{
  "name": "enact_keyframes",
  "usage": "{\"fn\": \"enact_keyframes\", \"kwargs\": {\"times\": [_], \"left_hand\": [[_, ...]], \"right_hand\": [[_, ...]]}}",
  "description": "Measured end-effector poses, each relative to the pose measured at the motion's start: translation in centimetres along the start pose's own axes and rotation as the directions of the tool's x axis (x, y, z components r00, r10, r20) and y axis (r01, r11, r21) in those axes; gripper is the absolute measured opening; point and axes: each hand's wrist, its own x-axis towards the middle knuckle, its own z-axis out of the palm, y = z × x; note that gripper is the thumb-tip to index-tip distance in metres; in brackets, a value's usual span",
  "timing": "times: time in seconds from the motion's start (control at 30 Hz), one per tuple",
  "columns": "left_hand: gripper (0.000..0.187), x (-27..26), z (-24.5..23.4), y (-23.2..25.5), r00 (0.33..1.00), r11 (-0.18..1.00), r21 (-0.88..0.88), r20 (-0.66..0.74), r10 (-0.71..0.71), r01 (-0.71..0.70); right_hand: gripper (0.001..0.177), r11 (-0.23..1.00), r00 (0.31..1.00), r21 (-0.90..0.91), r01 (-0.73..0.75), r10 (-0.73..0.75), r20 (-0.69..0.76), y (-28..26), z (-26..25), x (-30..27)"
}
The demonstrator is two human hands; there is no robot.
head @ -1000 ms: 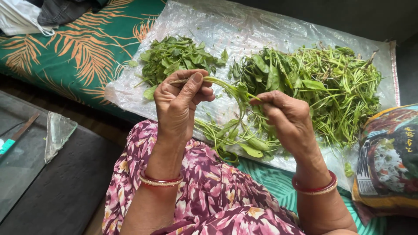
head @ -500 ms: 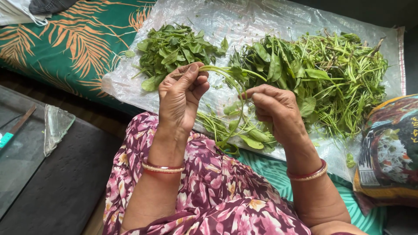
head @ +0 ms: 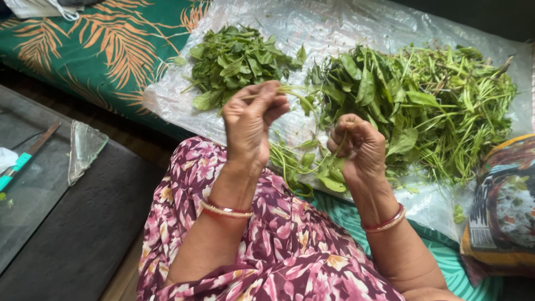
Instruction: The person sits cross-legged and sorts leafy green vegetables by hand, separating leaves from stems. The leaves are placed in one pile and the stems in another on a plastic sheet. The person handles the vegetables one at a time, picking leaves off the stems and moving them to the appropriate pile.
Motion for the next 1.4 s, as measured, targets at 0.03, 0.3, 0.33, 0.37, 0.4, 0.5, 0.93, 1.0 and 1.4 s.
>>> {"fn": "enact_keyframes", "kwargs": {"times": [0.03, 0.3, 0.33, 0.37, 0.4, 0.5, 0.93, 1.0, 1.4], "left_hand": [[0.011, 0.1, -0.1, 0.7, 0.999, 0.999, 0.003, 0.003, 0.041, -0.041], [0.013, -0.2, -1.6, 3.9, 0.951, 0.995, 0.007, 0.292, -0.101, 0.103], [0.013, -0.2, -1.5, 3.7, 0.937, 0.990, 0.002, 0.323, -0.132, 0.139], [0.013, -0.3, -1.5, 3.6, 0.923, 0.985, -0.001, 0.351, -0.160, 0.171], [0.014, -0.4, -1.5, 3.6, 0.907, 0.979, -0.002, 0.378, -0.187, 0.203], [0.013, -0.6, -1.7, 3.2, 0.892, 0.970, 0.025, 0.390, -0.230, 0.240], [0.028, -1.5, -1.2, 0.9, 0.840, 0.944, 0.124, 0.432, -0.329, 0.307], [0.032, -1.8, -1.1, 0.6, 0.818, 0.917, 0.195, 0.414, -0.399, 0.349], [0.031, -1.9, -1.2, -0.3, 0.823, 0.918, 0.180, 0.408, -0.396, 0.353]], "right_hand": [[0.005, 0.999, 0.996, -0.030, 0.012, -0.014, -0.083, -0.5, -0.3, 0.3], [0.017, 0.998, 0.999, 0.033, -0.048, 0.048, 0.014, -4.0, 0.2, -1.2], [0.015, 0.999, 0.986, -0.017, -0.044, 0.046, 0.159, -4.0, 0.6, -1.6], [0.014, 0.997, 0.951, -0.063, -0.032, 0.050, 0.305, -3.8, 1.1, -1.8], [0.010, 0.992, 0.956, -0.114, -0.048, 0.079, 0.283, -3.7, 1.6, -2.1], [0.011, 0.971, 0.944, -0.223, -0.085, 0.150, 0.294, -3.0, 3.1, -2.7], [0.009, 0.949, 0.923, -0.312, 0.034, 0.090, 0.375, -2.2, 4.1, -3.7], [0.008, 0.938, 0.939, -0.340, 0.062, 0.060, 0.339, -2.0, 3.9, -3.5], [0.017, 0.731, 0.928, -0.659, 0.175, 0.102, 0.359, -1.4, 3.2, -3.5]]}}
